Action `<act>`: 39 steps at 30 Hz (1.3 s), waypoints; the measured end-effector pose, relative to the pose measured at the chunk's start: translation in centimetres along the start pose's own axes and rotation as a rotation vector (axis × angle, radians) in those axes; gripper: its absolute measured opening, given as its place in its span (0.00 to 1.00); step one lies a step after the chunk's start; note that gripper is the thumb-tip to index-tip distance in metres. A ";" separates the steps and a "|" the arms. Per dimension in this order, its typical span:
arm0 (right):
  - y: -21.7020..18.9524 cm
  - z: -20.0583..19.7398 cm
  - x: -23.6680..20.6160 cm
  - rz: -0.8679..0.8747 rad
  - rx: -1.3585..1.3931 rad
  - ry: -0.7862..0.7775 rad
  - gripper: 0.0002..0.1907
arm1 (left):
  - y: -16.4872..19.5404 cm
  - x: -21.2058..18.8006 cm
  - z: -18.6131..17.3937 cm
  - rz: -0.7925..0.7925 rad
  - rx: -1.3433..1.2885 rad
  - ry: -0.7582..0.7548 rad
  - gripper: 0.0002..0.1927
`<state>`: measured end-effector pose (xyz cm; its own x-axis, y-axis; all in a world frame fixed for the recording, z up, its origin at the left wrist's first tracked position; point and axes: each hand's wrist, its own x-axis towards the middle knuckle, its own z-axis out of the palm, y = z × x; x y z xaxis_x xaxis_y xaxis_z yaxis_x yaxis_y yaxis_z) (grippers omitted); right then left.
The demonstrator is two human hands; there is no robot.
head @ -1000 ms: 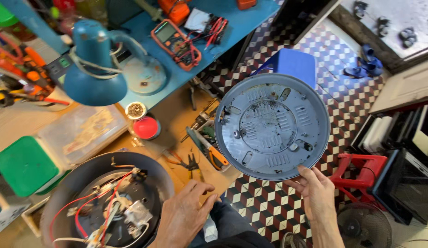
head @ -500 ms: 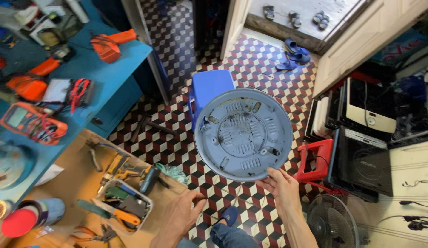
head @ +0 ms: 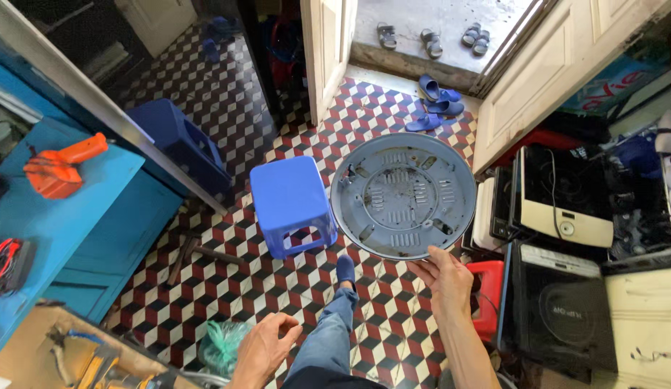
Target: The person uses a cordless drill to remove screws from the base of a small appliance, then uses pliers to detach a wire connector. They remove the base cover, place it outside, and wipe the internal wiring with a tissue.
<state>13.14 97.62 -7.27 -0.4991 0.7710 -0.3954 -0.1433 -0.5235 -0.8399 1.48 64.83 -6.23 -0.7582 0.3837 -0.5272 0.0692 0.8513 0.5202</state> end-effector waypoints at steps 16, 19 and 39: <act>-14.1 8.2 38.9 0.099 0.068 0.088 0.21 | 32.6 36.5 -6.7 0.244 -0.027 -0.020 0.13; -15.9 9.2 47.4 0.103 0.044 0.111 0.21 | 38.0 43.7 -5.9 0.282 -0.031 -0.047 0.13; -36.7 14.5 99.5 0.229 0.040 0.061 0.14 | 73.4 81.6 -9.4 0.157 -0.049 -0.043 0.15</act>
<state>-43.66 188.26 -10.36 -0.4698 0.6505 -0.5967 -0.0665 -0.7001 -0.7109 -61.38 155.27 -4.72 -0.7118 0.5268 -0.4645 0.1526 0.7615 0.6299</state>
